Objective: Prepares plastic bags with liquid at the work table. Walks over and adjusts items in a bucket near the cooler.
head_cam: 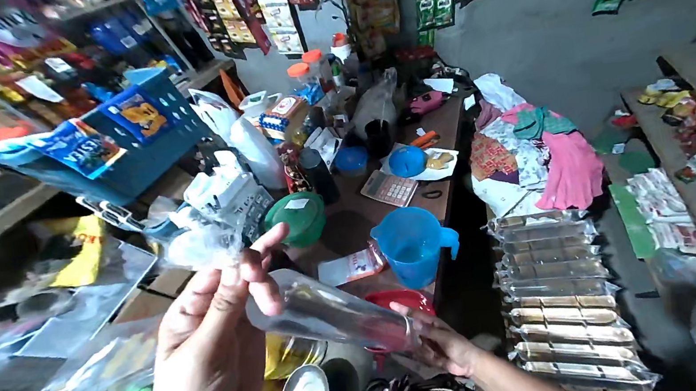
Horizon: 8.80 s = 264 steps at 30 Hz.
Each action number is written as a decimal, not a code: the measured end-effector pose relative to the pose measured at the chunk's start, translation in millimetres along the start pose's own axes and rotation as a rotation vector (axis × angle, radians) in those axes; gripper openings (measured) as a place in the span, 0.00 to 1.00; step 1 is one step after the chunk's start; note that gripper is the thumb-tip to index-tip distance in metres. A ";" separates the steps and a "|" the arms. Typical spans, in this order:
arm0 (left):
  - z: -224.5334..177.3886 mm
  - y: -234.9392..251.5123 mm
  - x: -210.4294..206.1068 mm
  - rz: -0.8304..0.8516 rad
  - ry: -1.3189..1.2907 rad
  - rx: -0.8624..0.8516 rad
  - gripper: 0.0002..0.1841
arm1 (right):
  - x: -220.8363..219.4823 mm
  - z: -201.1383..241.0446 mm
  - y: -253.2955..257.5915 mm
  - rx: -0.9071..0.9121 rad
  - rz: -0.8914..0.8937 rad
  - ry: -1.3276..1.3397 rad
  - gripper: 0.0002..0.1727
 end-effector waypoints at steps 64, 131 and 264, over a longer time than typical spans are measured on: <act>130.6 -18.6 -41.2 0.416 0.319 0.137 0.05 | -86.5 184.4 -13.6 1.231 -0.388 -1.153 0.11; 107.7 -58.3 -29.3 0.239 0.478 -0.562 0.06 | -72.7 150.6 -19.2 0.921 -0.337 -0.771 0.09; 78.2 -180.9 -175.3 1.435 -0.234 -0.279 0.07 | 67.9 32.7 -174.5 0.110 -0.764 0.598 0.24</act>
Point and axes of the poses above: each hand's wrist, its own y-axis towards the middle knuckle, its own x-axis out of the back of the hand, z = x × y, the point moved 7 cm from there along y, towards the middle knuckle, and after that the axes turned 14 degrees about -z, right-handed, at the moved point
